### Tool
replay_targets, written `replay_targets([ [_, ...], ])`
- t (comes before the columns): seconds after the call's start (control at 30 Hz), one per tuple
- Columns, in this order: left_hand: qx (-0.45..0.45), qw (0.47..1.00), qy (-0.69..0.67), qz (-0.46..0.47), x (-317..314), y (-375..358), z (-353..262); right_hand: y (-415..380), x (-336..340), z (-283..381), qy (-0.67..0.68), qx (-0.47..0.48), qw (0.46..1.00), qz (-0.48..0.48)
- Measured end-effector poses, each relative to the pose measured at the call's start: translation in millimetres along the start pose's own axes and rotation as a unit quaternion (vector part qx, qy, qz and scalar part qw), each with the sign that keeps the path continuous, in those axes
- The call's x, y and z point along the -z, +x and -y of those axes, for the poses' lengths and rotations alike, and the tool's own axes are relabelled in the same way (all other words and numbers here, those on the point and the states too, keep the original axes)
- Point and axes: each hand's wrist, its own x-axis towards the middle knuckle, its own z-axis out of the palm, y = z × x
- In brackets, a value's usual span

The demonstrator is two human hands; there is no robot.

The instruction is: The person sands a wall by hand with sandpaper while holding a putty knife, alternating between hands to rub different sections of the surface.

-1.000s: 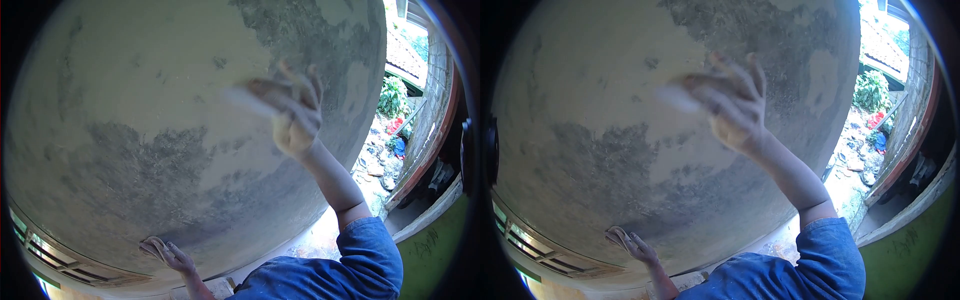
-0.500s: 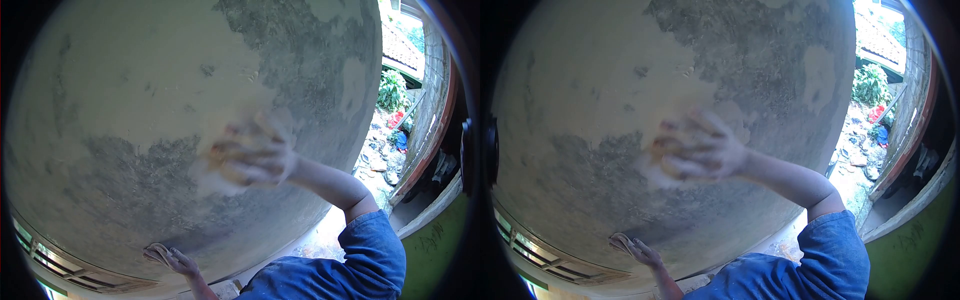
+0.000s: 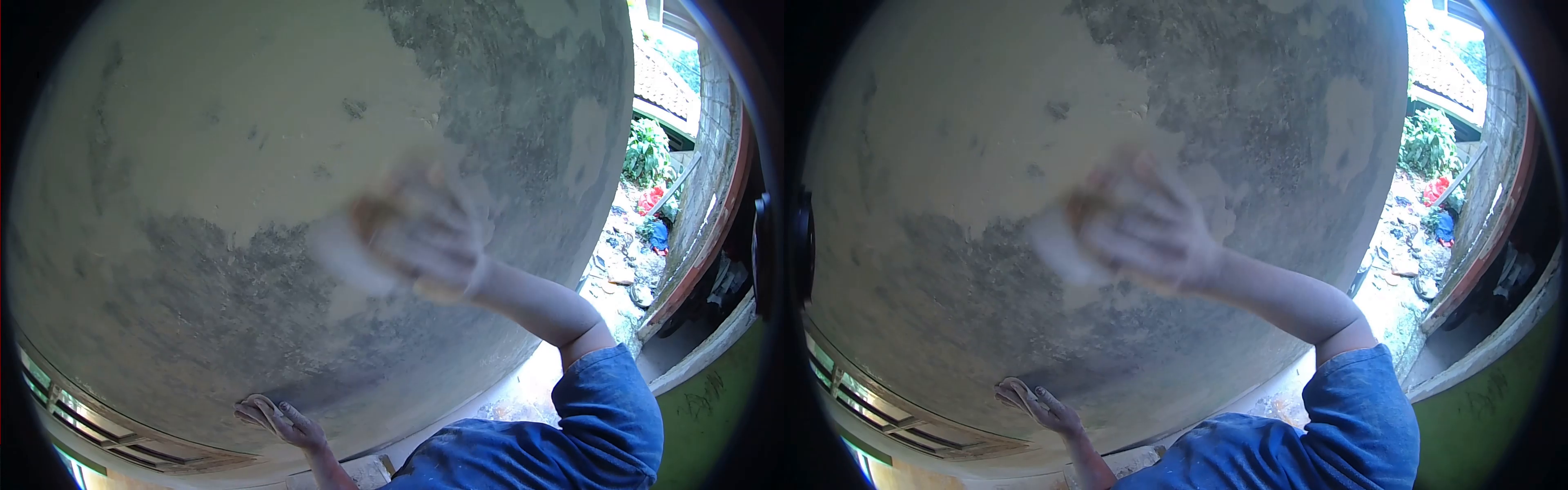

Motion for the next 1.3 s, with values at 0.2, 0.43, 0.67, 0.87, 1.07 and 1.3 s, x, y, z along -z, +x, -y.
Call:
replay_targets([
  [0.2,0.045,0.999,-0.022,-0.003,2.2,3.5,-20.0,12.7,18.9,-30.9,-0.11,0.052,0.993,-0.011],
  [0.43,0.066,0.996,-0.056,0.024,1.5,-3.0,-5.2,10.4,16.1,-17.3,-0.048,0.091,0.994,0.048],
  [0.67,0.011,1.0,-0.005,0.005,5.3,5.1,-14.9,-4.0,6.9,14.2,-0.019,0.107,0.99,0.088],
  [0.87,0.036,0.999,-0.027,0.024,7.8,1.8,-13.3,-6.8,-2.3,5.4,-0.101,0.064,0.993,-0.004],
  [1.07,-0.001,1.0,-0.013,0.026,3.8,-5.3,12.3,9.0,-2.8,-32.8,-0.118,0.07,0.99,-0.018],
  [1.3,0.0,1.0,-0.016,0.02,6.1,-0.7,0.3,-11.9,-1.6,1.6,-0.04,0.111,0.993,0.026],
])
